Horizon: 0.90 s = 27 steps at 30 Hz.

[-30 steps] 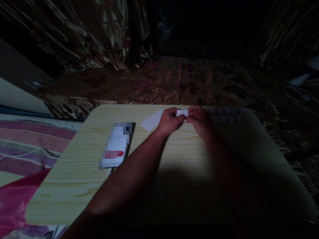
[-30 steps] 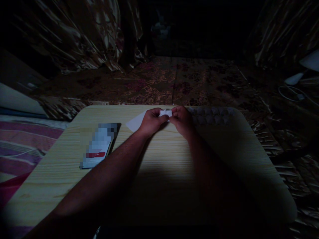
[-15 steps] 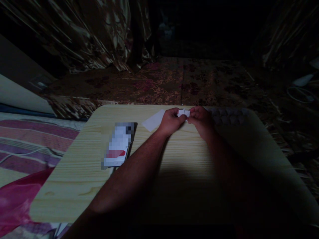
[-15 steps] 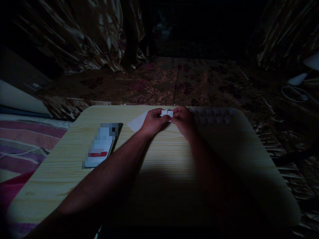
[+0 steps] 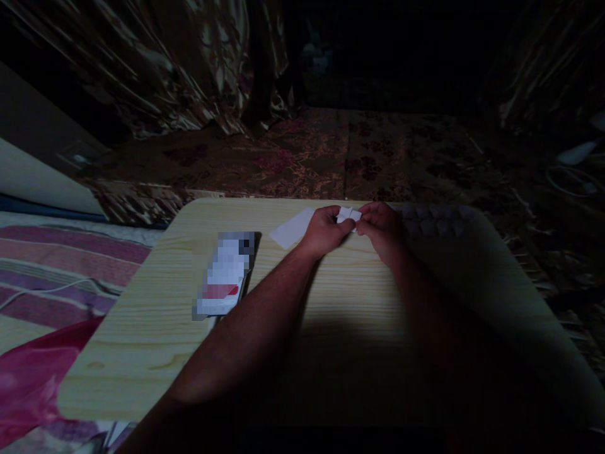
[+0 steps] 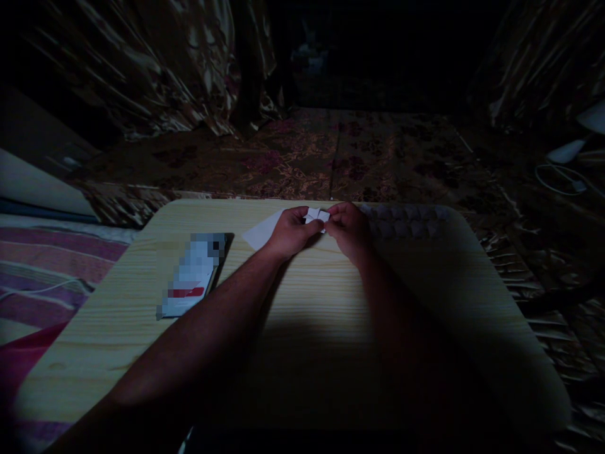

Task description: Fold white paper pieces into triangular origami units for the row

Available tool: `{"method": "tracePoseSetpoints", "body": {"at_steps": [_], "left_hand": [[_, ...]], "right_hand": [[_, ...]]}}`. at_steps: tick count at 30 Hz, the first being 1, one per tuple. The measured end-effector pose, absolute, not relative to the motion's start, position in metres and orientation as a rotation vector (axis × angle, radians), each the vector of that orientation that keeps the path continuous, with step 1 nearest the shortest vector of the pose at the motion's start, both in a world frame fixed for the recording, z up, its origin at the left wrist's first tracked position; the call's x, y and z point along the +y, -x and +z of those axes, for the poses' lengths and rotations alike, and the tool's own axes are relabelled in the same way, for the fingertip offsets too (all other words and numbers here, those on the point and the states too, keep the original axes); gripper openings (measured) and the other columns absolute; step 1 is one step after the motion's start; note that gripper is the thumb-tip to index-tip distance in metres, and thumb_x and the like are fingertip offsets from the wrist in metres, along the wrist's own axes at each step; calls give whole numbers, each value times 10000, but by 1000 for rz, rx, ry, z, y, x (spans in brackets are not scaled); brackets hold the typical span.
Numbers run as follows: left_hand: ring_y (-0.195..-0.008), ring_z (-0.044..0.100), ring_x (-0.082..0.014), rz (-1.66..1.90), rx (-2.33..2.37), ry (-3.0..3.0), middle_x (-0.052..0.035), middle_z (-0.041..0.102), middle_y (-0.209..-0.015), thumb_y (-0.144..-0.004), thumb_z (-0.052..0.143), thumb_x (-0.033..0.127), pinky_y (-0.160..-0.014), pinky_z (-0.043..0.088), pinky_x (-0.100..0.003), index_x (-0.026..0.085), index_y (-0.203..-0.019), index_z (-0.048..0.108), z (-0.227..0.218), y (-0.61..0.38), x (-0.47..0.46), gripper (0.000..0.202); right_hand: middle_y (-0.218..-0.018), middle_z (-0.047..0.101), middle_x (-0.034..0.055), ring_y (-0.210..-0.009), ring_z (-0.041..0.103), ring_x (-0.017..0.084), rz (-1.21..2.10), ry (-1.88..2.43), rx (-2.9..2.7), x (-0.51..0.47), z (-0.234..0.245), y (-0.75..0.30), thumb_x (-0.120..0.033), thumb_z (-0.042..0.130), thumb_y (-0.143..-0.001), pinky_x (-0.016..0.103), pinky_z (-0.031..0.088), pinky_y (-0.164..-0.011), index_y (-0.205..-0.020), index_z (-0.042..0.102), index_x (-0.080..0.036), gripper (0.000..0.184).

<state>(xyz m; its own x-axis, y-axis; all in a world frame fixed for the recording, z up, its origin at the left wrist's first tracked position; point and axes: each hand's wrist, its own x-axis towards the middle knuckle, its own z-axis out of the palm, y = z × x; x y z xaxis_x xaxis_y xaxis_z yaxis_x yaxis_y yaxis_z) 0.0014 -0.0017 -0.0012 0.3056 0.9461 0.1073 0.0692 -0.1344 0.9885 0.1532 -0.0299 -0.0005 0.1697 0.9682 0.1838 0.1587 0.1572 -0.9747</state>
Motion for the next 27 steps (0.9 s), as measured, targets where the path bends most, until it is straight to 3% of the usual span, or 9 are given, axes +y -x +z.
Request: {"method": "tracePoseSetpoints", "body": {"at_steps": [12,27], "left_hand": [[-609,508,-104,1052,956,-1459,-5,660,-721,-711,724,317,-592,389,-236,113,-879,730,-1,-2,-2,264],[-534,435,-82,1075,969,-1344,16,588,-639,-662,715,281,-519,320,-237,137,-715,654,-4,-3,1,166]], "right_hand": [[-628,644,-48,-571,594,152,847,1263,-1240,-29,0,-153,-278,706,-663,291,445,-595,-889,533,-228,289],[-614,600,-74,-550,572,138,812,1280,-1321,-30,-2,-146,-253,663,-681,275,400,-551,-888,461,-252,289]]}}
